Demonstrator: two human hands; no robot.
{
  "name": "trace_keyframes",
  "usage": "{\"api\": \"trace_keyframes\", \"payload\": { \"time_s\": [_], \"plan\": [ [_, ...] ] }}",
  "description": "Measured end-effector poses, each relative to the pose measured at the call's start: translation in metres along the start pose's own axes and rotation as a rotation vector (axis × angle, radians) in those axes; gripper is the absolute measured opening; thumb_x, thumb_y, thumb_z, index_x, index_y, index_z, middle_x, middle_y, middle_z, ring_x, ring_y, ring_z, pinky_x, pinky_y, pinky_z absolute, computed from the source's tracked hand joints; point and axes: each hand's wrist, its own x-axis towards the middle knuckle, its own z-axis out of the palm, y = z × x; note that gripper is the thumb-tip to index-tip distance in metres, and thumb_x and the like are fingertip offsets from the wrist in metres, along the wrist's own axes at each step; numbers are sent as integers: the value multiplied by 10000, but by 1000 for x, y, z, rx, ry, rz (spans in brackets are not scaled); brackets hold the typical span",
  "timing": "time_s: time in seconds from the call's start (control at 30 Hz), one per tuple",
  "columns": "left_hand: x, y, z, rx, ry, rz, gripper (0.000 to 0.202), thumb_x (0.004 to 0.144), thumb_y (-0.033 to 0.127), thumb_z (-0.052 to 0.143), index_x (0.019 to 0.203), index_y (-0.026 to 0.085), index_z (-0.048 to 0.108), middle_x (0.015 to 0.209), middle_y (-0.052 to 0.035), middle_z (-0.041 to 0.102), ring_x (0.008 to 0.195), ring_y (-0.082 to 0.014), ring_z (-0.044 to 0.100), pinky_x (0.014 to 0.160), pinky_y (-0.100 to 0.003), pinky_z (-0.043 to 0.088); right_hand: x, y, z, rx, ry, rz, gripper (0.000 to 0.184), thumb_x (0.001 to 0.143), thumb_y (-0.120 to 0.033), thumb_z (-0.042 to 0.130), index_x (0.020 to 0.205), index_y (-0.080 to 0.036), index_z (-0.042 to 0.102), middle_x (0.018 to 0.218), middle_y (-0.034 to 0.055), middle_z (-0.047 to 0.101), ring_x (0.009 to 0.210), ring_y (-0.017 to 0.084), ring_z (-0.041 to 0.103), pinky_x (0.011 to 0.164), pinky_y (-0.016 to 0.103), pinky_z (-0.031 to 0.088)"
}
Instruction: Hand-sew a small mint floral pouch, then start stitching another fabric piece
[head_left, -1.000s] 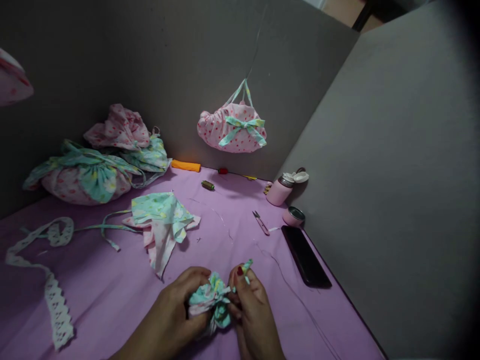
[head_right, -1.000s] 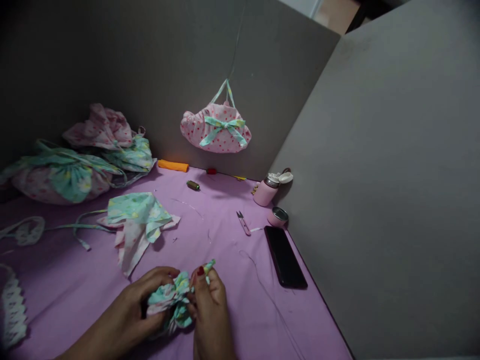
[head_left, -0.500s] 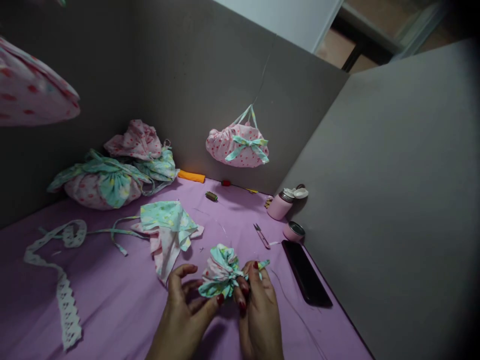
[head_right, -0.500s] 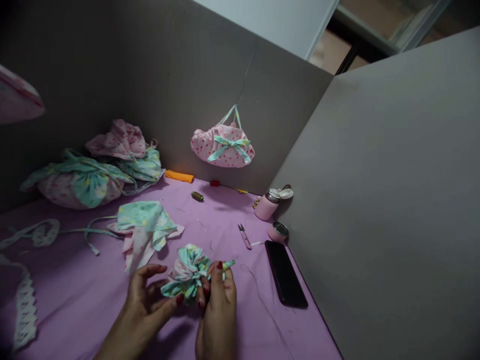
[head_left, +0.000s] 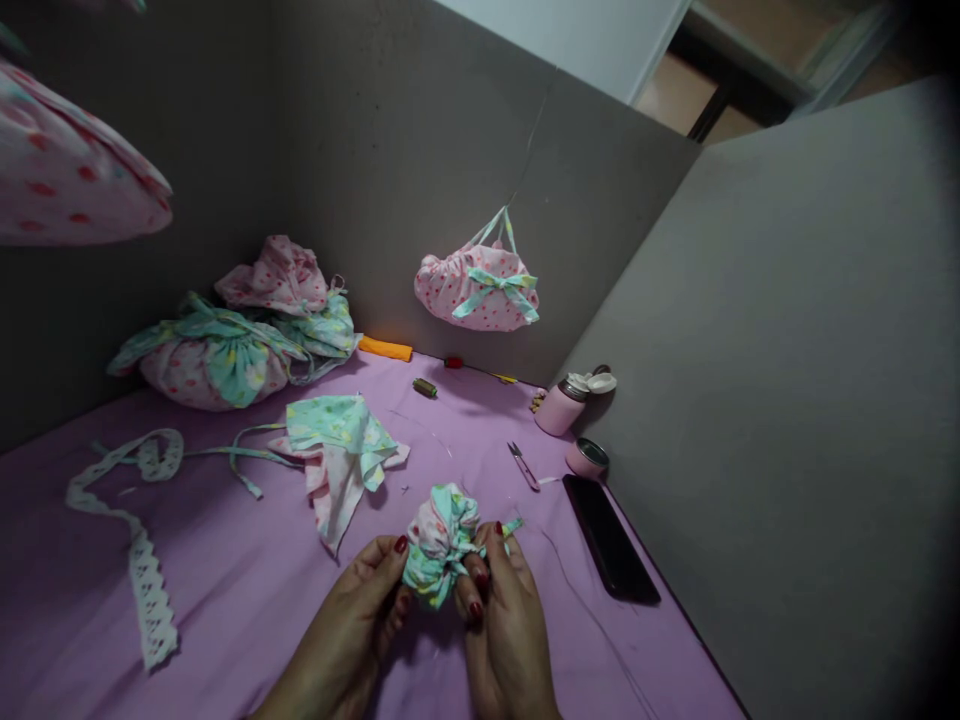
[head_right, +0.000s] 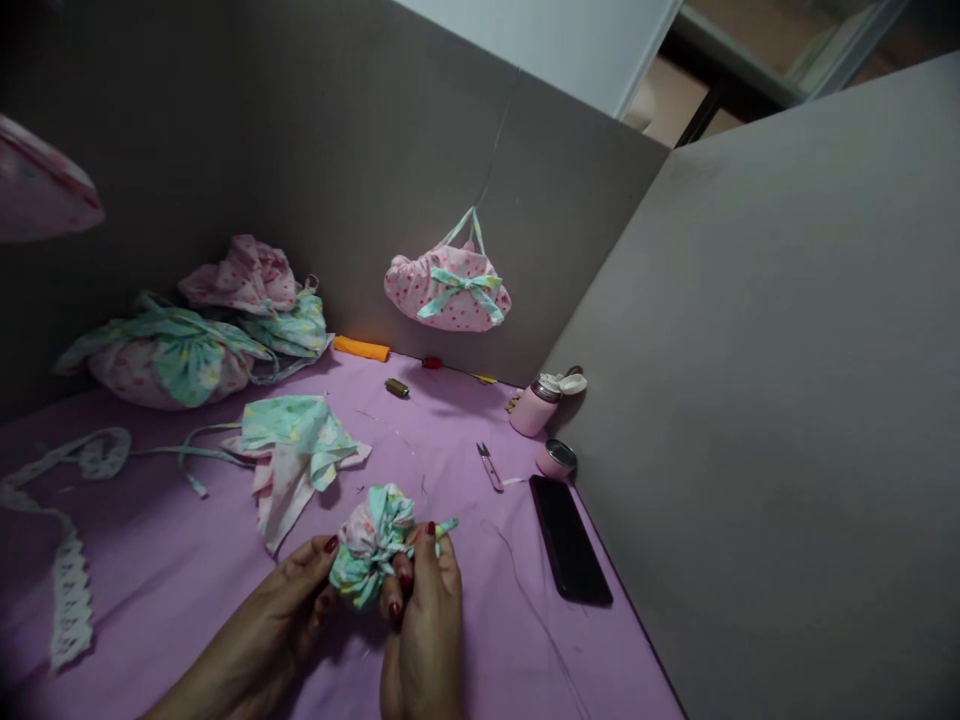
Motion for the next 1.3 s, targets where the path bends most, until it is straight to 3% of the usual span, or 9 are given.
{"api": "trace_keyframes", "payload": {
  "time_s": [0.13,0.3,0.43,0.57,0.77,0.93,1.07,1.17,1.3],
  "plan": [
    [2,-6,1,-115,-11,-84,304,561,301,857,698,147,634,484,92,448,370,-9,303,351,-104,240,-5,2,4,-25,-42,33,467,581,-531,759,735,-198,470,526,-92,343,412,46,228,385,166,188],
    [-1,-3,-7,75,-55,-98,268,695,397,747,736,173,606,575,61,502,437,-46,374,393,-138,264,-4,2,-9,-154,-75,-47,493,563,-605,731,765,-204,529,566,-45,445,415,75,311,376,189,206],
    [6,8,-16,241,-67,63,334,731,508,673,724,186,583,590,46,516,466,-75,418,411,-165,290,-6,-3,-22,-304,-138,-168,406,713,-591,632,717,-196,535,561,-38,434,434,90,332,405,210,240],
    [13,19,-15,428,-161,59,380,727,537,659,673,168,586,455,74,446,347,-53,301,351,-175,224,-12,-7,-23,-463,-230,-382,396,815,-522,555,612,-192,469,521,-51,327,486,107,311,464,226,265],
    [0,29,-9,390,-127,-4,403,606,548,745,663,163,640,571,14,611,494,-110,521,504,-216,388,-11,-4,-28,-617,-197,-513,392,877,-505,462,627,-203,454,530,-48,314,491,121,307,482,251,247],
    [-5,21,-14,442,-183,55,276,645,384,787,639,148,645,579,17,622,525,-97,506,531,-201,359,-10,1,-29,-721,-216,-602,406,876,-502,461,604,-200,459,518,-36,369,479,122,346,484,261,248],
    [-5,11,-17,204,-255,-42,294,700,364,761,598,144,594,520,32,566,480,-75,457,485,-179,334,-9,5,-27,-525,-161,-413,380,841,-523,516,645,-201,466,543,-43,362,496,117,354,474,239,290],
    [-8,7,-16,-36,-186,-130,181,713,259,770,687,161,620,612,26,605,535,-74,517,509,-165,382,-7,11,-25,-296,-60,-225,353,786,-537,588,704,-214,470,580,-49,375,502,114,387,461,223,329],
    [-11,1,-12,-212,-147,-220,151,694,170,780,757,168,643,684,18,618,584,-90,557,551,-179,433,-5,21,-25,-175,65,-153,369,709,-545,668,790,-230,494,608,-51,417,524,125,455,470,221,372]
  ]
}}
